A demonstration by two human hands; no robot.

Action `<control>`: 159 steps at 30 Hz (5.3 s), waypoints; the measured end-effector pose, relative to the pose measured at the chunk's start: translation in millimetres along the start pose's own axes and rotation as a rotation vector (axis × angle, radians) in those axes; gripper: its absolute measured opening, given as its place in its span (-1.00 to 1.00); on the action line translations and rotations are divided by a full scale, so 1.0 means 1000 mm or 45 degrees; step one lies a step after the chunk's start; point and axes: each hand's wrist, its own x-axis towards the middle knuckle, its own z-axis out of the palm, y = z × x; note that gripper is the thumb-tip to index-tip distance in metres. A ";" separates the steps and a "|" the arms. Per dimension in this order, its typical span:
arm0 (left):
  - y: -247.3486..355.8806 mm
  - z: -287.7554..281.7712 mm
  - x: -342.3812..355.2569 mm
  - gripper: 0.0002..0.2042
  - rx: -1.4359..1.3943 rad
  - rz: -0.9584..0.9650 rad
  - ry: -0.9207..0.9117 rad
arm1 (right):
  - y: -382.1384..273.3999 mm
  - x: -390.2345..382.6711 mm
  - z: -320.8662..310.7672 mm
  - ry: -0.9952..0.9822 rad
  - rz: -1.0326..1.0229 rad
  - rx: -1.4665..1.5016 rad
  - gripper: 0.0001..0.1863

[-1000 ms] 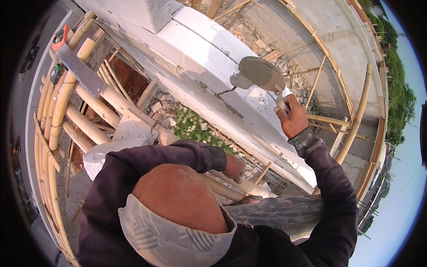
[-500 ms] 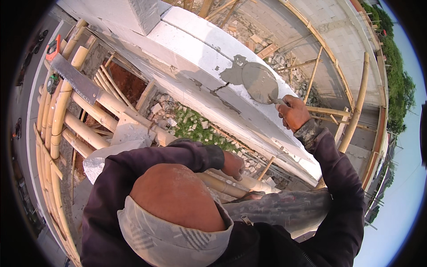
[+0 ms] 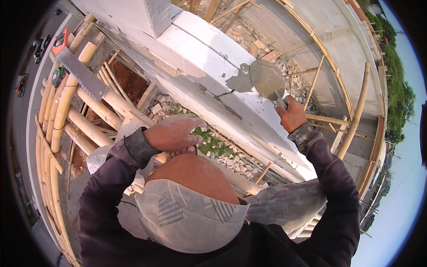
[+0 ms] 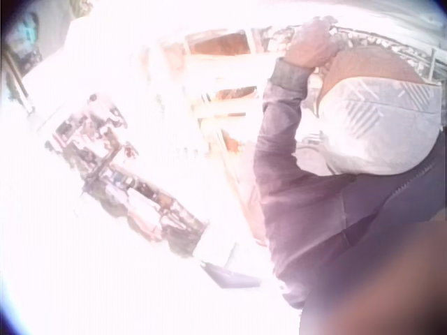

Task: The person applies mortar to white blocks and places them on a bamboo scaffold to build a wall. They use a trowel to spread mortar, position blocks, and tap them into alignment, repeating the process along the scaffold.

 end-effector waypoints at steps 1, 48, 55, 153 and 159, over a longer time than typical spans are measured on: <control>-0.003 -0.012 -0.024 -0.55 0.055 -0.066 0.124 | -0.009 0.003 -0.002 -0.034 0.015 -0.011 -0.62; -0.034 0.040 -0.186 -0.72 0.714 -0.929 1.209 | -0.077 -0.031 0.042 -0.477 0.726 1.248 -0.79; -0.033 0.041 -0.184 -0.74 0.661 -0.915 1.260 | -0.023 -0.018 0.008 0.096 1.082 1.195 -0.67; 0.394 0.507 0.236 -0.43 -0.767 -0.177 -1.599 | 0.220 -0.574 0.058 -0.192 1.476 0.105 -0.85; 0.388 0.509 0.244 -0.43 -0.804 -0.192 -1.632 | 0.239 -0.605 0.068 -0.092 1.372 0.347 -0.82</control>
